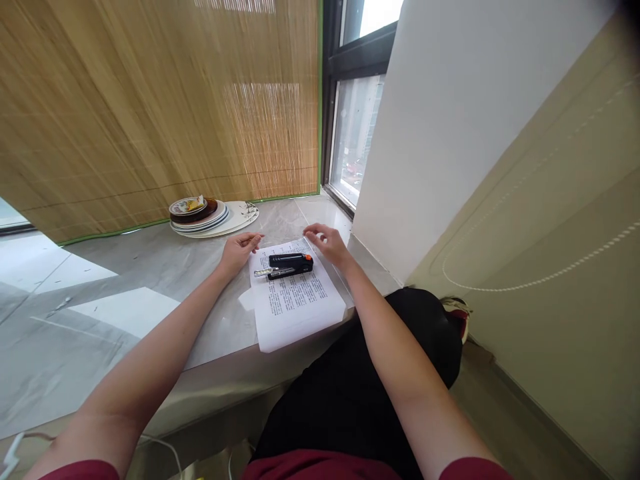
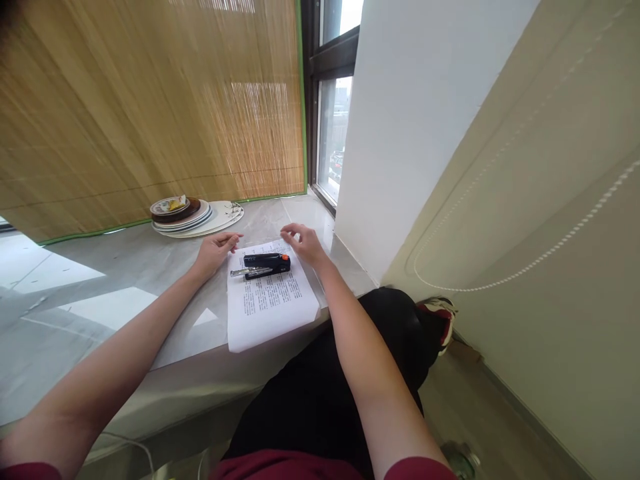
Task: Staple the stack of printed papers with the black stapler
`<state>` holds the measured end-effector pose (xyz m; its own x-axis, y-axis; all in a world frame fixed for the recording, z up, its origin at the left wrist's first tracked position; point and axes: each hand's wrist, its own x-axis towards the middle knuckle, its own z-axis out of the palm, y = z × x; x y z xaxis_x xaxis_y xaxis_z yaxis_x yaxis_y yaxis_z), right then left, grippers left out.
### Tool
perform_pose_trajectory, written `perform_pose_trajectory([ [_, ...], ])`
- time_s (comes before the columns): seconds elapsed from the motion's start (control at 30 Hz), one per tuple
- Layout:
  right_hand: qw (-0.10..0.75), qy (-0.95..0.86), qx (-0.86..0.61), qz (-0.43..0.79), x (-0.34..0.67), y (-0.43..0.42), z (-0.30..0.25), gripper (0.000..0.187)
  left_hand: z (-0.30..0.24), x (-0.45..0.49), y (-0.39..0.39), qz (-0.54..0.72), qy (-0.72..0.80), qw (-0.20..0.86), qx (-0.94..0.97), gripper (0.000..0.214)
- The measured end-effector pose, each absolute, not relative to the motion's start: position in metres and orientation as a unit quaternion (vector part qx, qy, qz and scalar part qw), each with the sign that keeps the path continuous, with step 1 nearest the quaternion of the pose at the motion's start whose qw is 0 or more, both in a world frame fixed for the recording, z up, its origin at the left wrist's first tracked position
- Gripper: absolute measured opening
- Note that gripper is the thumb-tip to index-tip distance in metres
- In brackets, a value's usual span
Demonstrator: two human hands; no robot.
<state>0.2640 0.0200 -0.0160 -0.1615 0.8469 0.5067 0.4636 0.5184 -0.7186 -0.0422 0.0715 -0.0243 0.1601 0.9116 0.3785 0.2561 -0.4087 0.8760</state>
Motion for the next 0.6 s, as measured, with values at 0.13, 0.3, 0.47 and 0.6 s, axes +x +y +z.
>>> perform_pose_trajectory([
  [0.13, 0.356, -0.858, -0.308, 0.204, 0.248, 0.005, -0.014, 0.04, -0.022, -0.041, 0.069, 0.5, 0.409, 0.36, 0.673, 0.058],
  [0.3, 0.282, -0.877, -0.354, 0.16, 0.237, 0.001, -0.023, 0.043, -0.019, -0.039, 0.063, 0.495, 0.377, 0.416, 0.663, 0.068],
  [0.47, 0.377, -0.821, -0.417, 0.098, 0.237, 0.001, -0.023, 0.036, -0.016, -0.035, 0.056, 0.475, 0.379, 0.406, 0.683, 0.062],
  [0.6, 0.399, -0.791, -0.46, 0.057, 0.238, 0.001, -0.02, 0.034, -0.017, -0.033, 0.056, 0.5, 0.356, 0.383, 0.69, 0.058],
])
